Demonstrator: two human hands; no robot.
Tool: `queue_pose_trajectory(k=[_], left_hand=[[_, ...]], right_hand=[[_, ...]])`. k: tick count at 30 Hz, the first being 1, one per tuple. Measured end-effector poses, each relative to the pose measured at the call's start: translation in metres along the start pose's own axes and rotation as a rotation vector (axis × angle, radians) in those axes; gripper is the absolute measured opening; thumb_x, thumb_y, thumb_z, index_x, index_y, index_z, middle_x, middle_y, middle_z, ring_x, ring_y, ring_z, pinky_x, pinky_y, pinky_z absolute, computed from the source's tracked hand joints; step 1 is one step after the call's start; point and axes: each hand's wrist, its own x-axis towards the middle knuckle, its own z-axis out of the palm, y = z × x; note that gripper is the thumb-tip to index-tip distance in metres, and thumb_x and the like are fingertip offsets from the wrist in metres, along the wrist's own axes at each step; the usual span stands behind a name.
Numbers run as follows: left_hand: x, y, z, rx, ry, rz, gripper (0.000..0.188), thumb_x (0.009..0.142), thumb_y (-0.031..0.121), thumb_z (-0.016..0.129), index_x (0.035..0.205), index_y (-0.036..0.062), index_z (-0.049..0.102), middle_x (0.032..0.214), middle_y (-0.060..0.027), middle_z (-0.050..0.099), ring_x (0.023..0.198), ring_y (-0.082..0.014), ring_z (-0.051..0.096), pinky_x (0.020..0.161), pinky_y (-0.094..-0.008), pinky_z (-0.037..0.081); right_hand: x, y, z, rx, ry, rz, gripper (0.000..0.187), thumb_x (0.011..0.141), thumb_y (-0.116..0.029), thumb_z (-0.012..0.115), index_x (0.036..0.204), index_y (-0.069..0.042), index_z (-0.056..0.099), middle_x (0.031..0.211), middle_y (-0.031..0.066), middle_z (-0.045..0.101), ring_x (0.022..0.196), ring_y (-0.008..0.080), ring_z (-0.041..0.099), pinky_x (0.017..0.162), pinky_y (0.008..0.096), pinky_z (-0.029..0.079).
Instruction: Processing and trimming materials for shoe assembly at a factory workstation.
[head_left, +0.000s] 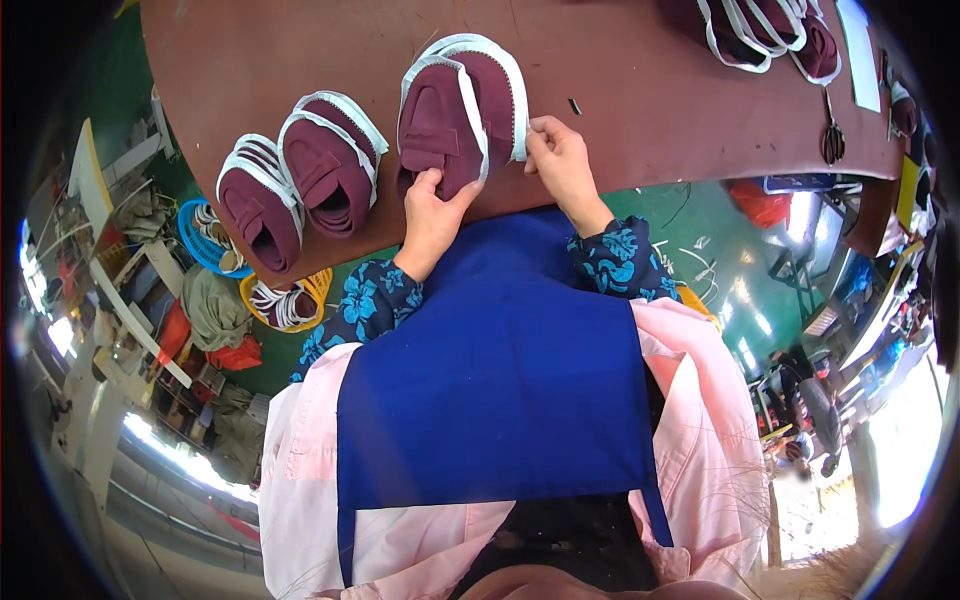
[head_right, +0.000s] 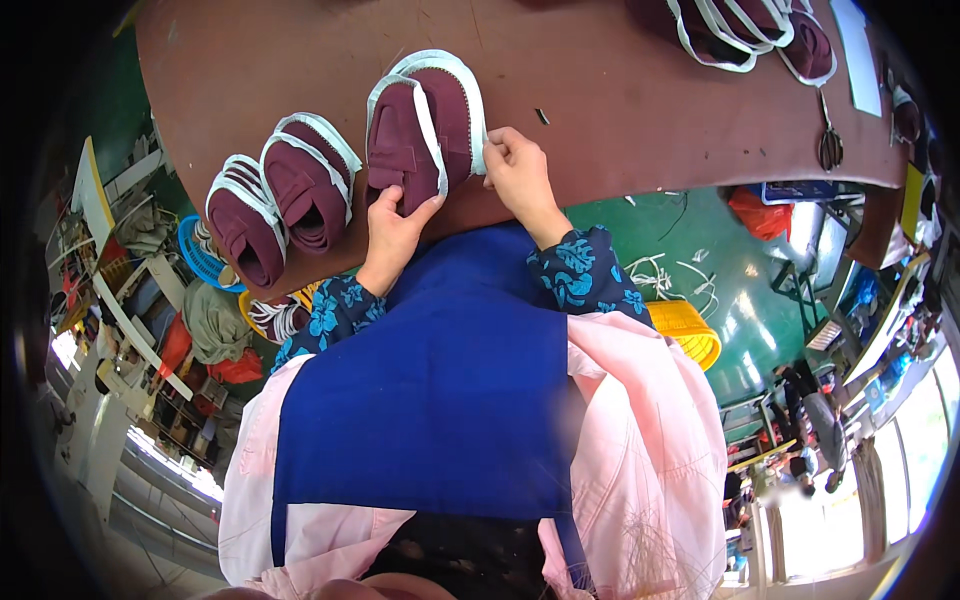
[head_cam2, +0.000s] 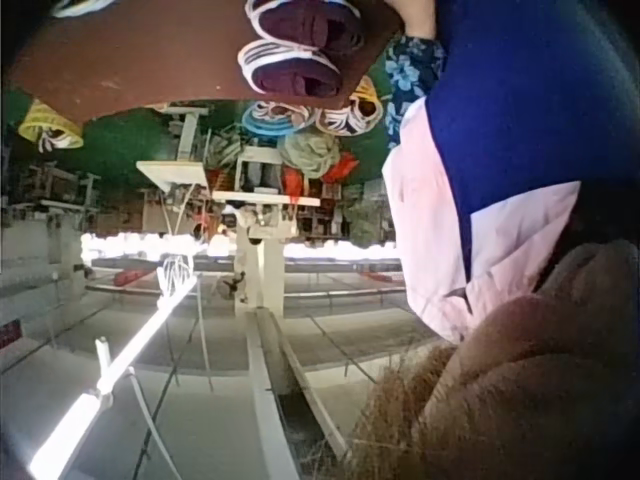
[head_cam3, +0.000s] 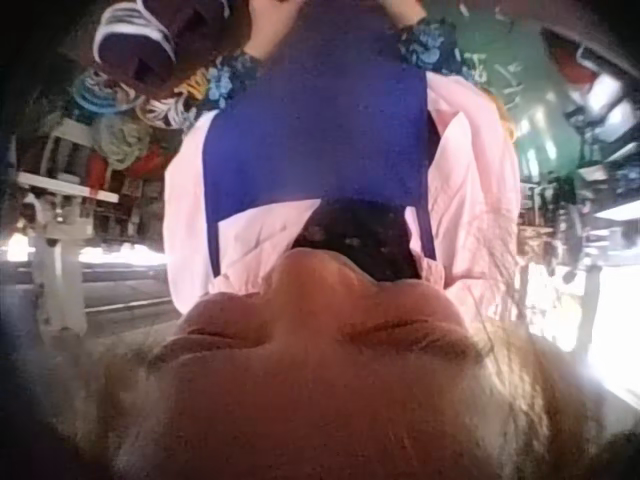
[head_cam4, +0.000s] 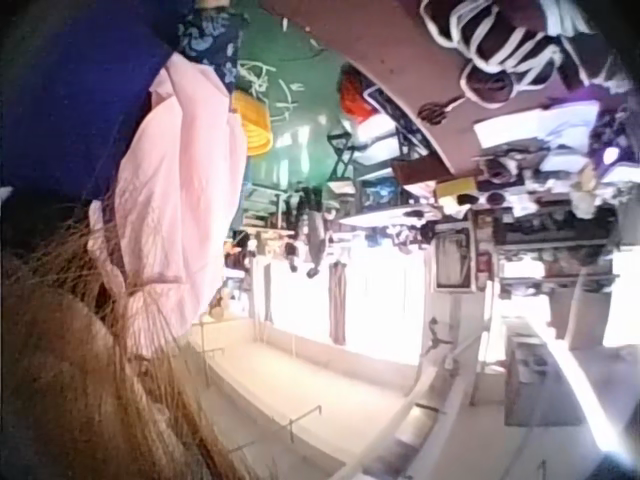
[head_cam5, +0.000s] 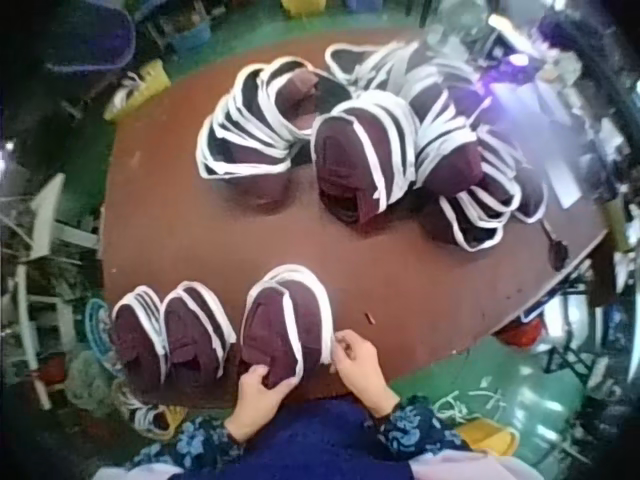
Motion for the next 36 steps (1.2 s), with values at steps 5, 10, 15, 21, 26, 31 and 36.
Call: queue_pose_trajectory(k=[5, 10, 15, 21, 26, 31, 36], left_hand=[[-0.003, -0.008, -0.002, -0.401, -0.115, -0.107, 0.030, 0.086, 0.013, 0.077, 0.107, -0.0039, 0.064, 0.108, -0.0091, 0.066, 0.094, -0.0121, 0.060, 0.084, -0.0300, 0.048], [-0.024, 0.006, -0.062, -1.004, -0.038, -0.219, 0.045, 0.096, 0.009, 0.062, 0.137, -0.0034, 0.048, 0.133, -0.0098, 0.059, 0.120, -0.0193, 0.058, 0.105, -0.0327, 0.043], [-0.034, -0.008, -0.079, -1.063, 0.075, -0.273, 0.045, 0.097, 0.008, 0.060, 0.139, -0.0010, 0.048, 0.133, -0.0104, 0.059, 0.121, -0.0201, 0.058, 0.108, -0.0364, 0.044], [-0.033, 0.009, -0.022, -0.652, 0.040, -0.107, 0.034, 0.087, 0.008, 0.074, 0.117, -0.0008, 0.062, 0.108, -0.0080, 0.069, 0.095, -0.0148, 0.066, 0.087, -0.0294, 0.052], [-0.019, 0.012, 0.013, -0.010, 0.135, 0.389, 0.033, 0.084, 0.013, 0.079, 0.111, -0.0002, 0.065, 0.105, -0.0067, 0.067, 0.092, -0.0135, 0.063, 0.084, -0.0290, 0.051], [-0.015, 0.030, -0.020, -0.851, -0.062, -0.159, 0.044, 0.090, 0.006, 0.069, 0.130, -0.0020, 0.053, 0.121, -0.0105, 0.064, 0.108, -0.0163, 0.063, 0.097, -0.0335, 0.049], [-0.023, 0.007, -0.061, -1.281, -0.043, -0.348, 0.051, 0.096, 0.010, 0.061, 0.143, 0.0001, 0.044, 0.137, -0.0102, 0.056, 0.126, -0.0223, 0.055, 0.110, -0.0392, 0.042]], right_hand=[[0.023, 0.020, -0.012, -0.568, 0.154, -0.200, 0.019, 0.090, -0.018, 0.064, 0.097, -0.001, 0.065, 0.076, 0.0167, 0.068, 0.072, 0.0320, 0.068, 0.069, 0.0418, 0.052], [0.041, 0.031, -0.052, 0.104, 0.094, 0.213, 0.013, 0.097, -0.015, 0.060, 0.100, -0.003, 0.066, 0.081, 0.0018, 0.067, 0.074, 0.0093, 0.061, 0.065, 0.0244, 0.046], [0.033, 0.018, -0.057, 0.238, -0.024, 0.210, 0.011, 0.098, -0.018, 0.062, 0.099, -0.008, 0.065, 0.087, -0.0035, 0.063, 0.079, 0.0055, 0.056, 0.071, 0.0225, 0.045], [0.018, 0.017, -0.048, 0.387, -0.070, 0.135, 0.014, 0.099, -0.023, 0.064, 0.100, -0.010, 0.066, 0.091, -0.0035, 0.065, 0.080, 0.0061, 0.057, 0.075, 0.0242, 0.047], [-0.011, -0.027, -0.012, 0.664, -0.179, 0.344, 0.026, 0.102, -0.028, 0.057, 0.117, -0.008, 0.064, 0.112, 0.0020, 0.068, 0.096, 0.0129, 0.063, 0.085, 0.0328, 0.051], [-0.005, -0.020, -0.022, 0.357, 0.050, 0.122, 0.034, 0.102, -0.030, 0.057, 0.122, -0.003, 0.061, 0.107, 0.0081, 0.070, 0.094, 0.0137, 0.064, 0.075, 0.0298, 0.052], [0.048, 0.038, -0.045, -0.054, 0.374, 0.031, 0.038, 0.093, -0.026, 0.068, 0.116, 0.004, 0.065, 0.098, 0.0113, 0.071, 0.087, 0.0167, 0.065, 0.078, 0.0290, 0.051]])
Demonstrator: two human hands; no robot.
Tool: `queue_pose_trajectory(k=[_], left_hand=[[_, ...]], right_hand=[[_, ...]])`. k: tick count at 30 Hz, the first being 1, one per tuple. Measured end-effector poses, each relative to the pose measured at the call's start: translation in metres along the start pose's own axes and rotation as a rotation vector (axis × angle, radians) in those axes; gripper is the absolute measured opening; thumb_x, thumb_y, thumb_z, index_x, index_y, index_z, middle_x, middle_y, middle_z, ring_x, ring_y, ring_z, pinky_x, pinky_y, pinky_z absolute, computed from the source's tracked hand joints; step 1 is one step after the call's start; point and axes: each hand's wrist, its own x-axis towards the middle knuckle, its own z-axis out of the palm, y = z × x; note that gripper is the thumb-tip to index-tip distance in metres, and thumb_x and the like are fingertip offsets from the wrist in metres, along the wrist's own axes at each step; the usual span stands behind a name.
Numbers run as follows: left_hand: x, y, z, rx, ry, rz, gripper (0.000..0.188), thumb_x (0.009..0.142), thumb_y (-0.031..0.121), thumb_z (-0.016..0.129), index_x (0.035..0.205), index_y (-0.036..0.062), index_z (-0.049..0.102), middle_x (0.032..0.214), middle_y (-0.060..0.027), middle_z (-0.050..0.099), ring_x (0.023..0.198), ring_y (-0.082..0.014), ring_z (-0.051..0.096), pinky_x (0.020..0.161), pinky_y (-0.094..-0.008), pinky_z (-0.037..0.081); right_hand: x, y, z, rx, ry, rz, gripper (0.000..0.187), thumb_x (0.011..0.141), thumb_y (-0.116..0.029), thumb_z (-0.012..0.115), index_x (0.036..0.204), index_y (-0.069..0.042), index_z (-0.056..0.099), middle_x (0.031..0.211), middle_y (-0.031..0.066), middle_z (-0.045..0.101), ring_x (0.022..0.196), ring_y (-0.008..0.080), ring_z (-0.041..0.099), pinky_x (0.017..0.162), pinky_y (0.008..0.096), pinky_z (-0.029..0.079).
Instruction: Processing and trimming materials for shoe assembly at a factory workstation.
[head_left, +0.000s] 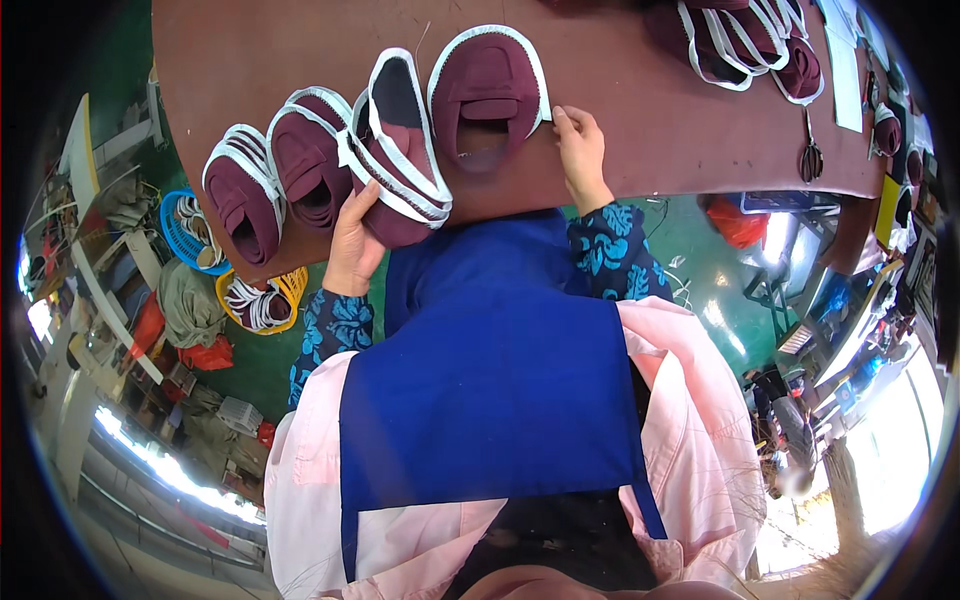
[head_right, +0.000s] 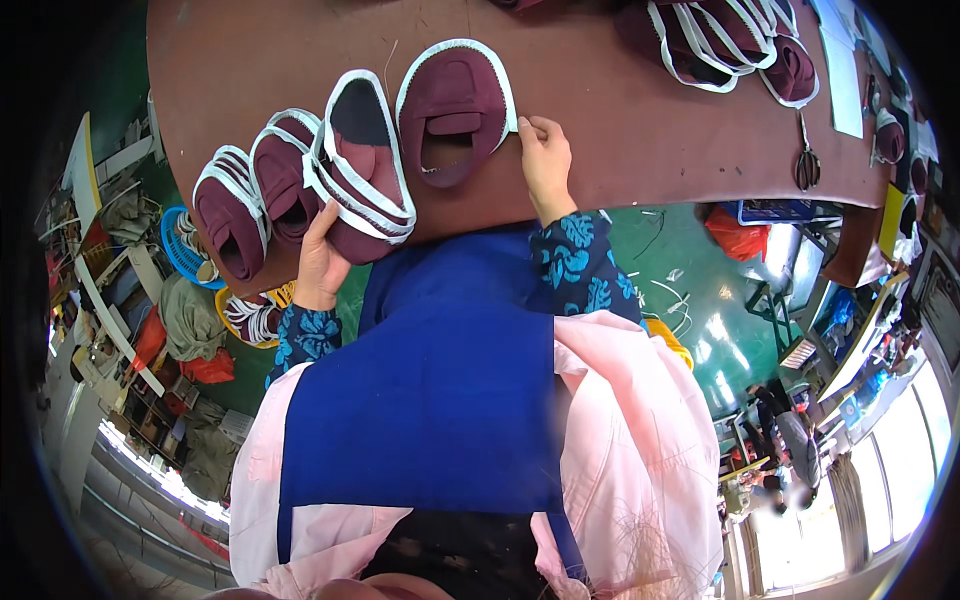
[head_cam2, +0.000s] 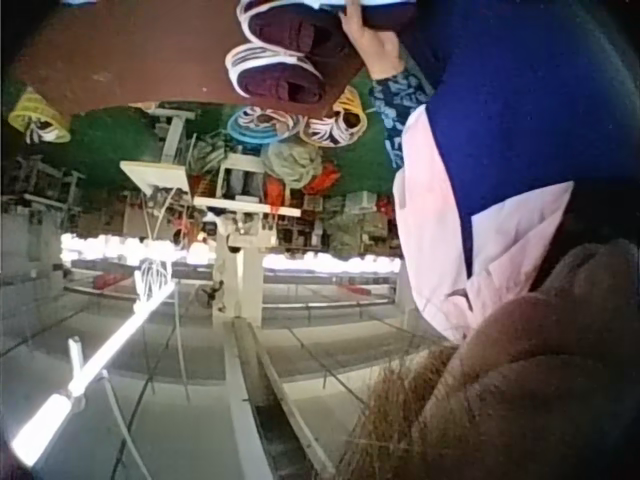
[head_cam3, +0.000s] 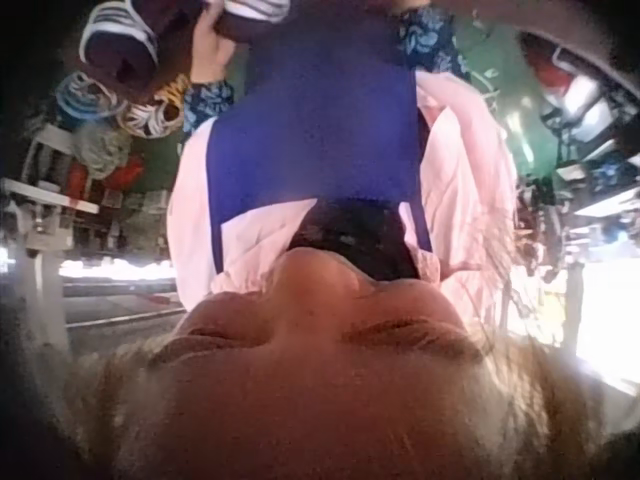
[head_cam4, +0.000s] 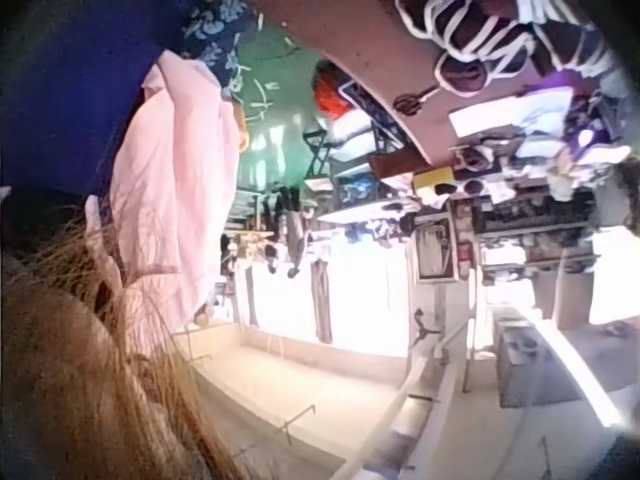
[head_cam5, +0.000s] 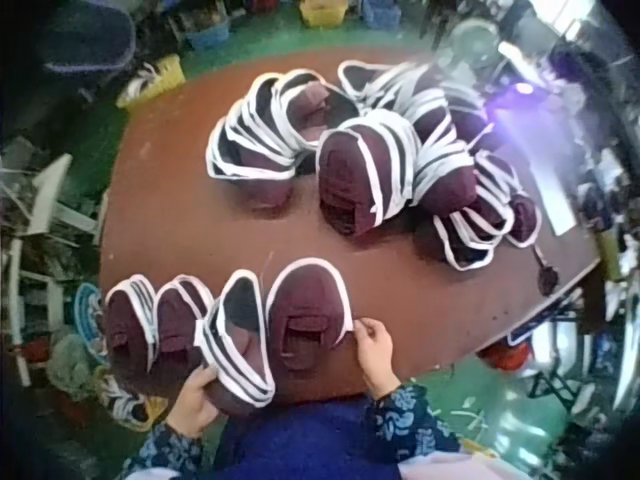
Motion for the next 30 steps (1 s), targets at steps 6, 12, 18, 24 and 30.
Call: queue_pose_trajectory(k=[6, 12, 18, 24, 30], left_hand=[[-0.017, -0.024, 0.004, 0.421, 0.056, 0.137, 0.046, 0.088, 0.004, 0.070, 0.130, -0.0011, 0.052, 0.121, -0.0099, 0.064, 0.106, -0.0217, 0.066, 0.095, -0.0346, 0.052], [0.007, -0.074, 0.023, 1.298, -0.010, 0.725, 0.068, 0.079, 0.023, 0.082, 0.129, -0.0080, 0.049, 0.117, -0.0243, 0.064, 0.111, -0.0291, 0.063, 0.096, -0.0374, 0.049], [-0.019, -0.049, 0.049, 0.520, -0.133, 0.217, 0.061, 0.080, 0.012, 0.082, 0.131, -0.0042, 0.052, 0.116, -0.0089, 0.067, 0.104, -0.0172, 0.063, 0.096, -0.0324, 0.048], [-0.099, -0.028, 0.015, 1.447, 0.348, 1.089, 0.049, 0.082, 0.019, 0.077, 0.120, -0.0057, 0.058, 0.101, -0.0262, 0.066, 0.084, -0.0458, 0.063, 0.076, -0.0464, 0.052], [-0.021, -0.031, -0.108, 1.983, 0.514, 1.067, 0.029, 0.089, 0.020, 0.067, 0.105, -0.0036, 0.059, 0.086, -0.0242, 0.062, 0.078, -0.0439, 0.059, 0.072, -0.0522, 0.046]], right_hand=[[0.020, -0.007, 0.015, -0.017, -0.251, 0.088, 0.033, 0.092, -0.024, 0.069, 0.111, 0.003, 0.067, 0.097, 0.0082, 0.070, 0.088, 0.0165, 0.064, 0.079, 0.0285, 0.050], [-0.058, -0.077, 0.025, 0.387, -0.634, 0.257, 0.031, 0.104, -0.022, 0.052, 0.129, -0.006, 0.057, 0.112, 0.0035, 0.067, 0.089, 0.0122, 0.064, 0.081, 0.0287, 0.049], [-0.061, -0.104, 0.023, 0.297, -0.781, 0.230, 0.027, 0.105, -0.027, 0.049, 0.119, -0.007, 0.062, 0.093, 0.0019, 0.069, 0.076, 0.0112, 0.063, 0.076, 0.0264, 0.050], [-0.062, -0.121, 0.048, 0.220, -0.925, 0.146, 0.033, 0.106, -0.027, 0.047, 0.113, 0.000, 0.065, 0.092, 0.0068, 0.071, 0.077, 0.0107, 0.062, 0.075, 0.0259, 0.050], [-0.039, -0.042, 0.033, -0.053, -0.783, 0.120, 0.018, 0.098, -0.019, 0.058, 0.106, -0.006, 0.067, 0.094, 0.0059, 0.071, 0.083, 0.0157, 0.065, 0.078, 0.0305, 0.052]])
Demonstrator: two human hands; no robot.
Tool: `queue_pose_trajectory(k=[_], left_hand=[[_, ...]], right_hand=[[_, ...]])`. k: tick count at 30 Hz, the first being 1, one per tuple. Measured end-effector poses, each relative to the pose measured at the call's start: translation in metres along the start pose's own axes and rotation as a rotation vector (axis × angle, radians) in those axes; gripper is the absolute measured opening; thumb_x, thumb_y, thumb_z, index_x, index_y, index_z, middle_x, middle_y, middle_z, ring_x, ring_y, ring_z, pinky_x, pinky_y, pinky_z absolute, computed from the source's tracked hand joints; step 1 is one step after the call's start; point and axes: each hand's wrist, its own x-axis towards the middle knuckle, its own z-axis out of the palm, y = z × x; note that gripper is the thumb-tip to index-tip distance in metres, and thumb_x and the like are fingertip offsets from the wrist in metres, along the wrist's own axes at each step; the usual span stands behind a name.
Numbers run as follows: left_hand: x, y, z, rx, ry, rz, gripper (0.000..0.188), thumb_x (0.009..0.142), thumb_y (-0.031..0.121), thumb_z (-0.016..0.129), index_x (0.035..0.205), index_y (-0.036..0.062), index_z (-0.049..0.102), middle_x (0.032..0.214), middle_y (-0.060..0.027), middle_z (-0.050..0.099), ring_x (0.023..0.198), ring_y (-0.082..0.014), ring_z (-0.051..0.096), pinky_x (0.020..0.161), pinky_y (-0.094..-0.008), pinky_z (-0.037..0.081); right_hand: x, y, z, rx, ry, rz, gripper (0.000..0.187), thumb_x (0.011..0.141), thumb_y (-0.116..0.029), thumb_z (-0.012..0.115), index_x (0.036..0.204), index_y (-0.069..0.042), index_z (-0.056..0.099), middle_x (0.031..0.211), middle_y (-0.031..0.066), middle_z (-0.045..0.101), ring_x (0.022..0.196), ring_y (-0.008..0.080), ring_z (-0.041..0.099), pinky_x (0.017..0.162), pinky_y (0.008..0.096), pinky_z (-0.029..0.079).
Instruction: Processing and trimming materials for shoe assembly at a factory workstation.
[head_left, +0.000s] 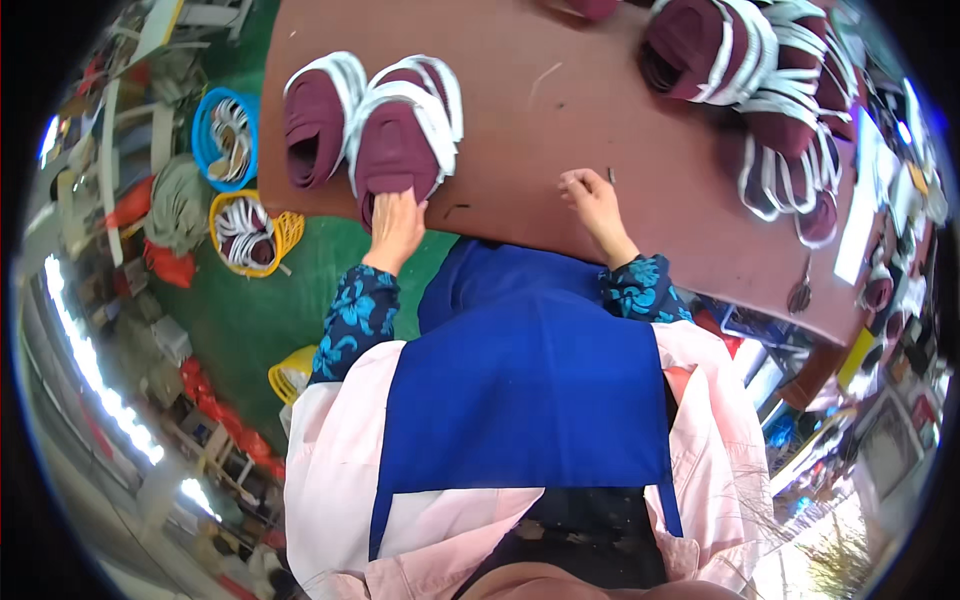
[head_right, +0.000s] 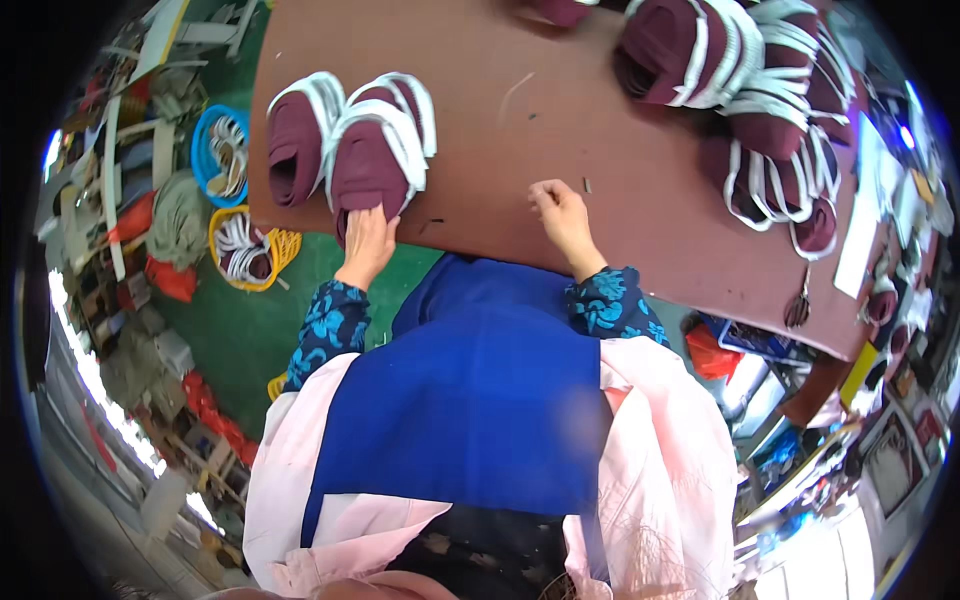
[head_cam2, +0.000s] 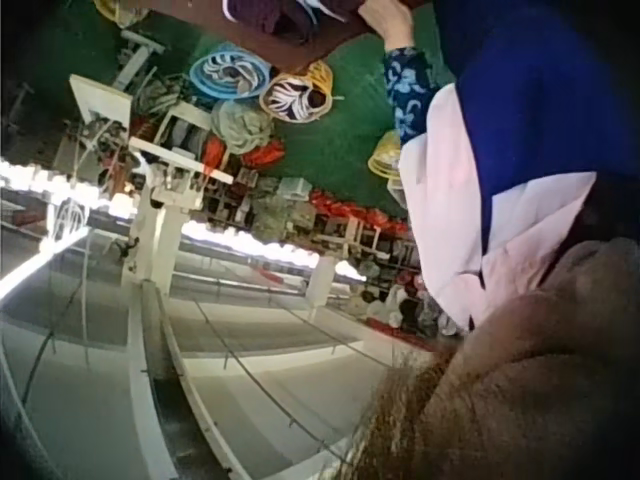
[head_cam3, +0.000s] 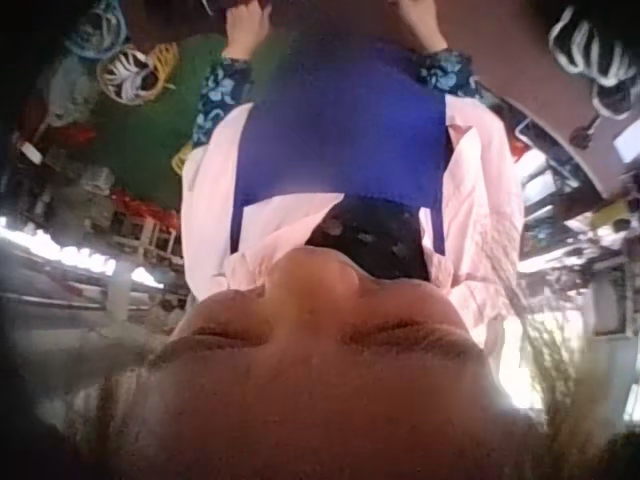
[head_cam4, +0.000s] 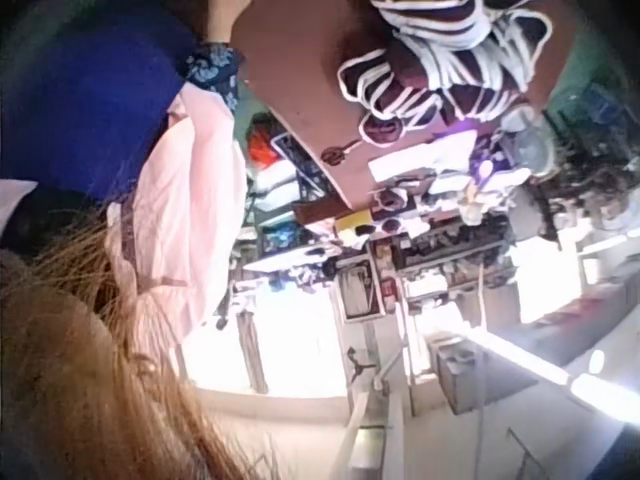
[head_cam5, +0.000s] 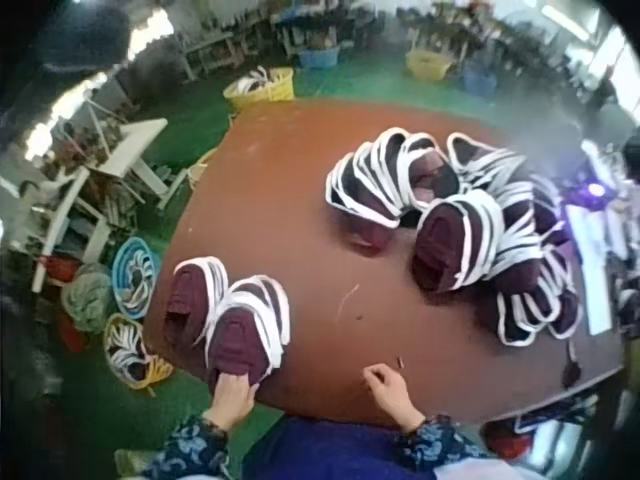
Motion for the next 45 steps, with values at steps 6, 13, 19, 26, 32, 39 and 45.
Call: queue_pose_trajectory(k=[6, 13, 19, 26, 32, 39, 45], left_hand=[[0.053, 0.002, 0.016, -0.034, -0.108, -0.217, 0.026, 0.093, 0.022, 0.063, 0.098, -0.0022, 0.056, 0.089, -0.0272, 0.064, 0.084, -0.0460, 0.061, 0.073, -0.0526, 0.047], [0.110, -0.037, 0.017, 0.221, -0.146, -0.326, 0.029, 0.092, 0.013, 0.060, 0.112, -0.0022, 0.045, 0.096, -0.0319, 0.066, 0.087, -0.0494, 0.065, 0.073, -0.0555, 0.052], [0.116, -0.061, 0.005, 0.310, -0.222, -0.304, 0.078, 0.086, 0.020, 0.073, 0.141, -0.0141, 0.029, 0.130, -0.0383, 0.052, 0.120, -0.0472, 0.055, 0.100, -0.0487, 0.047], [0.102, 0.268, 0.082, 0.187, -0.044, 0.362, 0.075, 0.078, 0.018, 0.073, 0.138, -0.0134, 0.040, 0.145, -0.0348, 0.038, 0.138, -0.0490, 0.032, 0.117, -0.0546, 0.023], [0.064, 0.635, 0.190, -0.074, -0.461, 0.725, 0.100, 0.083, 0.052, 0.070, 0.151, -0.0046, 0.023, 0.155, -0.0348, 0.020, 0.144, -0.0524, 0.015, 0.117, -0.0598, 0.015], [-0.005, 0.868, 0.181, 0.398, -0.283, 0.601, 0.085, 0.077, 0.063, 0.070, 0.128, -0.0010, 0.048, 0.138, -0.0330, 0.045, 0.115, -0.0477, 0.055, 0.079, -0.0603, 0.050], [-0.046, 1.045, 0.337, 0.202, -0.617, 1.316, 0.069, 0.080, 0.053, 0.071, 0.120, -0.0007, 0.054, 0.125, -0.0304, 0.055, 0.106, -0.0455, 0.060, 0.078, -0.0567, 0.051]], right_hand=[[-0.010, 0.007, -0.046, -1.196, 0.469, -0.693, 0.045, 0.081, -0.016, 0.070, 0.125, -0.012, 0.061, 0.139, 0.0158, 0.053, 0.126, 0.0349, 0.051, 0.096, 0.0494, 0.048], [-0.102, 0.077, -0.113, -1.328, 0.249, -0.765, 0.025, 0.081, -0.022, 0.062, 0.103, -0.012, 0.069, 0.120, 0.0096, 0.065, 0.112, 0.0268, 0.061, 0.081, 0.0456, 0.053], [-0.150, 0.101, -0.328, -1.026, 1.208, -0.459, 0.020, 0.077, -0.005, 0.056, 0.092, -0.005, 0.069, 0.089, 0.0147, 0.068, 0.086, 0.0361, 0.063, 0.079, 0.0448, 0.053], [-0.174, 0.103, -0.600, -0.892, 1.768, -0.062, 0.035, 0.079, -0.007, 0.061, 0.112, 0.002, 0.062, 0.114, 0.0180, 0.061, 0.109, 0.0346, 0.056, 0.087, 0.0424, 0.053], [-0.251, 0.083, -0.595, -0.822, 1.220, 0.151, 0.015, 0.074, -0.016, 0.067, 0.086, -0.008, 0.072, 0.091, 0.0115, 0.068, 0.091, 0.0287, 0.064, 0.079, 0.0402, 0.052], [-0.410, 0.316, -0.584, -0.125, 0.878, 0.025, 0.025, 0.070, -0.021, 0.061, 0.085, -0.003, 0.070, 0.082, 0.0223, 0.069, 0.082, 0.0389, 0.069, 0.072, 0.0499, 0.054], [-0.656, 0.541, -0.505, 0.611, 1.627, 0.478, 0.045, 0.079, -0.031, 0.066, 0.104, 0.007, 0.061, 0.095, 0.0281, 0.066, 0.088, 0.0381, 0.069, 0.074, 0.0474, 0.056]])
